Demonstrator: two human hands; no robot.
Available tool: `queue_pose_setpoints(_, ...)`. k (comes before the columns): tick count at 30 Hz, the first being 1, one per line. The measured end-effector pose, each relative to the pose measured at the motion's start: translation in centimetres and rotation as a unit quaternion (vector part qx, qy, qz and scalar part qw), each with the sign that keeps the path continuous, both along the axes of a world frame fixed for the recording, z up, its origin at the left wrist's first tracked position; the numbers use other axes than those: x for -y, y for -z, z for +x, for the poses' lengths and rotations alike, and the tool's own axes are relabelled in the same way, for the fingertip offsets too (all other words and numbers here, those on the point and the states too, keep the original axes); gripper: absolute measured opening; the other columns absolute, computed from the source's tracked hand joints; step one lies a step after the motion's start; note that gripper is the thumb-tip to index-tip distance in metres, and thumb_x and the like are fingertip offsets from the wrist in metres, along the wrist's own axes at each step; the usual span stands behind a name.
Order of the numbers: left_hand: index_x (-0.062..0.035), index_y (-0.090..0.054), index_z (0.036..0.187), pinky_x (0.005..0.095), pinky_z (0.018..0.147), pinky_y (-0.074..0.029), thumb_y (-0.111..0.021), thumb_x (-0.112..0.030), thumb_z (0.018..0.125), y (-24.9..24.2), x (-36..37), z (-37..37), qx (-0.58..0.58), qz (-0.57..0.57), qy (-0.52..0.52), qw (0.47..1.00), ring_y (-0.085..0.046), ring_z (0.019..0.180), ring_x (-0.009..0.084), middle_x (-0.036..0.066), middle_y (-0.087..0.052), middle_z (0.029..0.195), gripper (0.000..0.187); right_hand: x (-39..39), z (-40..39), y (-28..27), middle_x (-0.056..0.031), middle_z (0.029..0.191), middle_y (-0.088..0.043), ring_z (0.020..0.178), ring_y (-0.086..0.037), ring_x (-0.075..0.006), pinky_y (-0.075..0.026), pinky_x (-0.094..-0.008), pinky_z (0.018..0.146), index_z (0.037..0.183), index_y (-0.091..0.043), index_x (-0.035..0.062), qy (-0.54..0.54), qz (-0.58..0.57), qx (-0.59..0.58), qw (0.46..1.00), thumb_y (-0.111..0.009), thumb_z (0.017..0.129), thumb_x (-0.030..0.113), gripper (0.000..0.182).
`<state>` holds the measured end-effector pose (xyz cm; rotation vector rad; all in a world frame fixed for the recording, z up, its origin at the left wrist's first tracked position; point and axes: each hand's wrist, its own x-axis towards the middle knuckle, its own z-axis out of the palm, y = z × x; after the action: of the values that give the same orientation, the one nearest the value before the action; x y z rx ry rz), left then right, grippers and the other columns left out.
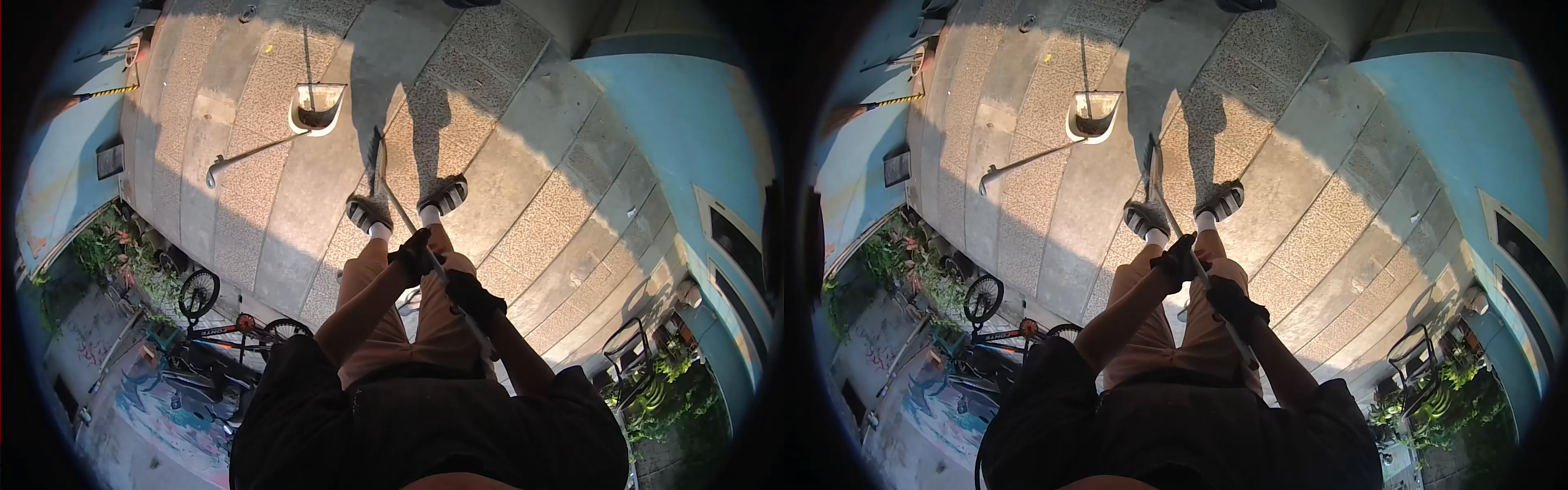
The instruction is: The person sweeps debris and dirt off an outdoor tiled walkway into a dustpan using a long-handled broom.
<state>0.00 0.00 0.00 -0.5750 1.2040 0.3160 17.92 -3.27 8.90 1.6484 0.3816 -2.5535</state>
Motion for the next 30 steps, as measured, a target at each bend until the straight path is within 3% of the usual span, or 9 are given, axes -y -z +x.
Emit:
queue_pose_setpoints(3, -0.0069, -0.049, 0.076, 0.0375, 0.063, -0.050, -0.045, -0.016, 0.088, 4.3, 1.9, -1.5, -0.141, 0.105, 0.045, 0.983, -0.052, 0.062, 0.0222, 0.009, -0.053, 0.074, 0.015, -4.4, -1.9, -2.9, -0.0003, 0.077, -0.049, 0.061, -0.051, -0.0125, -0.047, -0.0291, 0.053, 0.109, -0.046, 0.0108, 0.167, -0.110, -0.042, 0.979, -0.053, 0.087, 0.015, 0.023)
queue_pose_setpoints(5, -0.0071, -0.050, 0.072, 0.0353, 0.055, -0.047, -0.046, -0.014, 0.087, 6.1, -0.9, -1.2, -0.181, 0.060, 0.138, 0.972, -0.050, 0.055, 0.0208, 0.007, -0.050, 0.063, 0.017, -5.6, -2.1, -3.8, 0.0000, 0.073, -0.046, 0.058, -0.048, -0.0110, -0.045, -0.0270, 0.051, 0.103, -0.045, 0.0105, 0.320, -0.120, -0.073, 0.937, -0.051, 0.088, 0.014, 0.016)
queue_pose_setpoints(8, -0.0061, -0.051, 0.072, 0.0345, 0.050, -0.045, -0.046, -0.017, 0.085, 8.4, -3.8, 0.8, -0.164, 0.245, 0.268, 0.917, -0.050, 0.050, 0.0207, 0.007, -0.048, 0.059, 0.017, -5.4, -2.1, -1.2, 0.0005, 0.076, -0.048, 0.059, -0.048, -0.0094, -0.041, -0.0247, 0.050, 0.099, -0.047, 0.0114, 0.342, -0.116, -0.078, 0.929, -0.054, 0.089, 0.022, 0.016)
queue_pose_setpoints(12, -0.0079, -0.049, 0.070, 0.0326, 0.051, -0.045, -0.049, -0.014, 0.082, 8.5, -11.1, 4.5, -0.132, 0.211, 0.171, 0.953, -0.049, 0.050, 0.0175, 0.005, -0.047, 0.058, 0.014, -5.5, -2.3, 2.4, 0.0016, 0.079, -0.049, 0.059, -0.048, -0.0097, -0.038, -0.0245, 0.050, 0.099, -0.049, 0.0125, 0.432, 0.031, -0.116, 0.894, -0.056, 0.091, 0.027, 0.018)
queue_pose_setpoints(15, -0.0082, -0.048, 0.069, 0.0317, 0.051, -0.045, -0.050, -0.013, 0.082, 5.7, -13.7, 6.9, -0.117, 0.249, 0.218, 0.936, -0.048, 0.049, 0.0161, 0.005, -0.046, 0.058, 0.014, -5.0, -0.8, 2.4, 0.0015, 0.078, -0.048, 0.058, -0.048, -0.0100, -0.038, -0.0248, 0.049, 0.109, -0.048, 0.0134, 0.458, 0.029, -0.108, 0.882, -0.054, 0.091, 0.022, 0.021)
queue_pose_setpoints(18, -0.0072, -0.048, 0.071, 0.0320, 0.050, -0.046, -0.052, -0.016, 0.084, 5.5, -12.1, 7.4, -0.055, 0.274, 0.110, 0.954, -0.048, 0.050, 0.0158, 0.005, -0.047, 0.059, 0.015, -4.6, 0.6, -1.2, 0.0007, 0.079, -0.050, 0.058, -0.049, -0.0095, -0.039, -0.0252, 0.048, 0.126, -0.043, 0.0159, 0.456, 0.035, -0.128, 0.880, -0.054, 0.090, 0.014, 0.038)
queue_pose_setpoints(23, -0.0085, -0.048, 0.071, 0.0351, 0.047, -0.042, -0.051, -0.018, 0.085, 2.4, -9.6, 6.2, -0.102, 0.117, -0.010, 0.988, -0.046, 0.049, 0.0192, 0.006, -0.046, 0.059, 0.017, -4.8, 1.5, -2.7, -0.0009, 0.077, -0.051, 0.054, -0.048, -0.0088, -0.039, -0.0241, 0.045, 0.128, -0.043, 0.0111, 0.315, 0.022, -0.081, 0.945, -0.051, 0.088, 0.011, 0.041)
queue_pose_setpoints(28, -0.0100, -0.047, 0.072, 0.0353, 0.046, -0.039, -0.050, -0.016, 0.084, 8.4, -9.8, 4.9, -0.160, 0.097, 0.020, 0.982, -0.046, 0.050, 0.0199, 0.006, -0.045, 0.059, 0.014, -8.5, 0.8, 1.8, -0.0002, 0.070, -0.046, 0.054, -0.043, -0.0079, -0.036, -0.0226, 0.046, 0.087, -0.044, 0.0128, 0.367, -0.041, -0.114, 0.922, -0.050, 0.090, 0.021, 0.010)
queue_pose_setpoints(30, -0.0101, -0.047, 0.072, 0.0351, 0.046, -0.039, -0.050, -0.016, 0.084, 9.3, -11.2, 6.0, -0.156, 0.099, 0.041, 0.982, -0.046, 0.050, 0.0193, 0.006, -0.045, 0.060, 0.014, -9.2, 1.0, 2.6, -0.0015, 0.072, -0.048, 0.054, -0.046, -0.0095, -0.039, -0.0246, 0.046, 0.088, -0.045, 0.0110, 0.388, -0.032, -0.104, 0.915, -0.052, 0.088, 0.018, 0.010)
